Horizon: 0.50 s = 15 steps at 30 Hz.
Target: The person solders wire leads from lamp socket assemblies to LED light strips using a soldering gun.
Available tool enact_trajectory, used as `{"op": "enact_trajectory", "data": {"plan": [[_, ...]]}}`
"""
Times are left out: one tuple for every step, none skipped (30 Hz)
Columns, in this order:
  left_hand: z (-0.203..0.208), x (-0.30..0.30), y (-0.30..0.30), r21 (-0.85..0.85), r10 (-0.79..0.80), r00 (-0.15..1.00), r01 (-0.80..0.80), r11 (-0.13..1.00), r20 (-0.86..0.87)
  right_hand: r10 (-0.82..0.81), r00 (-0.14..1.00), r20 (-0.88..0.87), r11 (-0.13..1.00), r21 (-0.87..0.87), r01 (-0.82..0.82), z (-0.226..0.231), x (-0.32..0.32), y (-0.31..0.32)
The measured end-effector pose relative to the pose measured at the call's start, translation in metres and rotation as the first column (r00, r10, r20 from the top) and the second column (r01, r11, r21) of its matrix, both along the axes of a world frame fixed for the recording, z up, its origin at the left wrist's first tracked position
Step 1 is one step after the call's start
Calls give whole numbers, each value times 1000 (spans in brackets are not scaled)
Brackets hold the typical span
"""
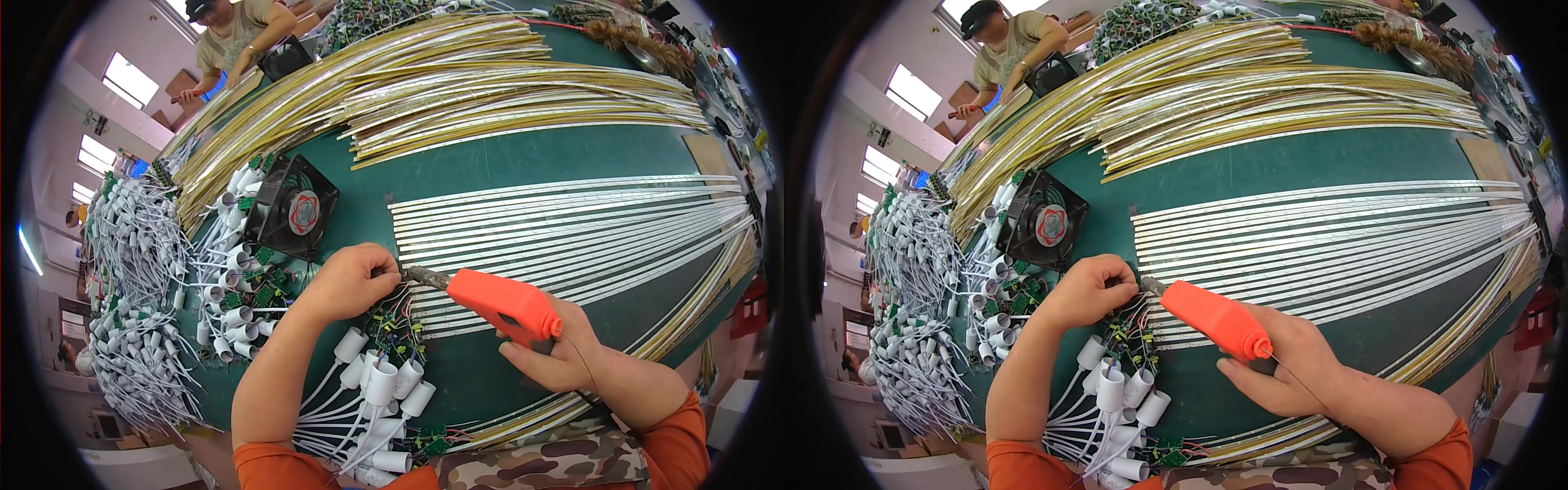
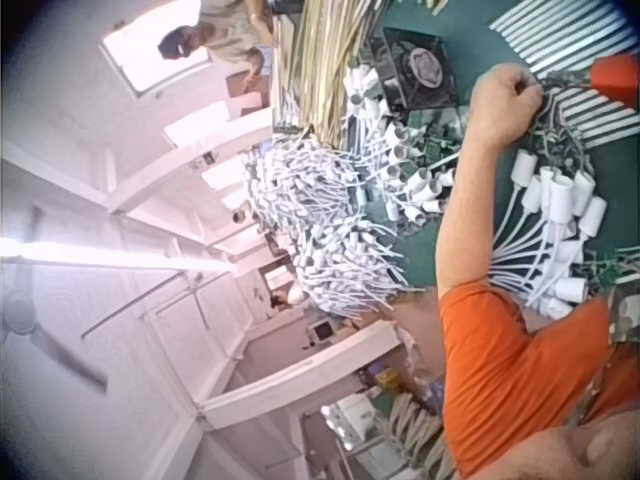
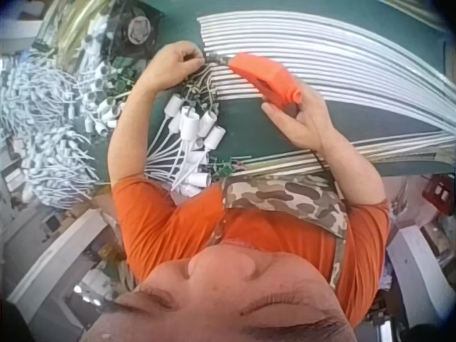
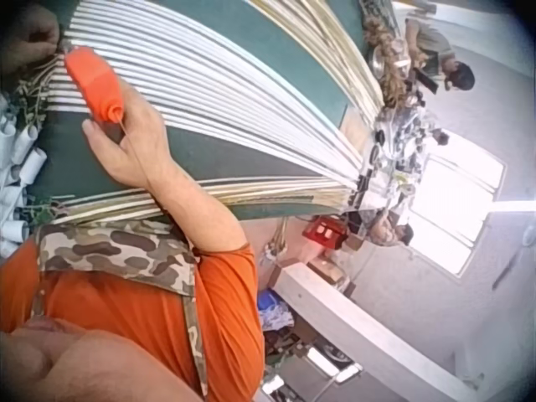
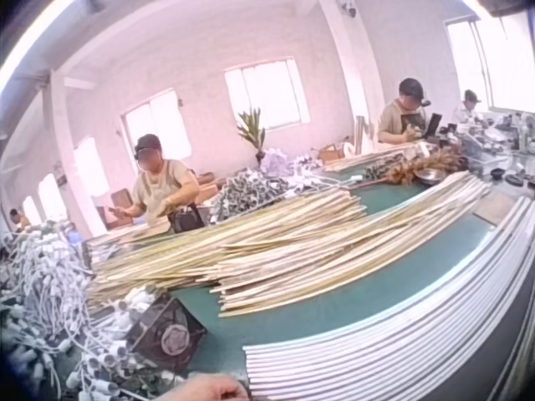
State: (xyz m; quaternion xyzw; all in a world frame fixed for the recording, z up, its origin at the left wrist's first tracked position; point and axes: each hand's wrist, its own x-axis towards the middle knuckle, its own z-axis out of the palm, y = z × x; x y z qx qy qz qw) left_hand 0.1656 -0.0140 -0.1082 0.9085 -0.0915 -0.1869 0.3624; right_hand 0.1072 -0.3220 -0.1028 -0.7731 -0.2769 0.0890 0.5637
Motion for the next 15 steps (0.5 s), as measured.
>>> {"op": "enact_trajectory", "data": {"plan": [[0,0,-1,2,8,1000,-8,1000,-5,-3,1000,-22,1000,-6,3,1,0,0],[0,0,-1,6,16,1000,-16,1000,-9,-6,999,-44,1000,-10,5,2,-1,0],[1,0,-1,8,17,1000,-17,1000,-4,-4,999,-38,1000,-8,4,3,-1,0],[2,-1,-1,11,20,1000,-20,1000,-14,-5,998,-57,1000,-20,3,4,-2,0],[3,-2,-1,13,22,1000,-21,1000,-22,-6,997,-73,999,-33,3,5,-2,0],[-1,-2,1,11,-2,1000,2,1000,12,-4,998,-65,999,-32,2,5,-3,0],[0,-2,1,12,0,1000,0,1000,20,-2,997,-83,1000,-19,0,4,-2,-1],[1,-1,0,21,-2,1000,2,1000,14,0,995,-104,1000,-8,-1,3,-3,-2],[1,-1,-1,29,-4,1000,4,1000,8,1,995,-100,1000,-9,-2,3,-3,-4],[1,-1,-2,29,-3,1000,2,1000,12,-17,996,-86,1000,-14,16,2,-2,-6],[1,0,-1,34,-5,1000,5,999,10,-33,997,-74,999,-17,32,2,-2,-7],[1,0,-1,40,-8,1000,8,999,7,-31,997,-72,999,-15,30,1,-2,-7],[0,0,0,42,-7,1000,6,999,9,-27,997,-74,1000,11,28,-1,-2,-6],[-1,0,1,41,-4,1000,3,999,4,-26,997,-75,999,36,29,-2,-3,-6],[-1,0,1,40,-1,1000,1,999,-2,-26,997,-73,999,37,29,-4,-3,-6]]}}
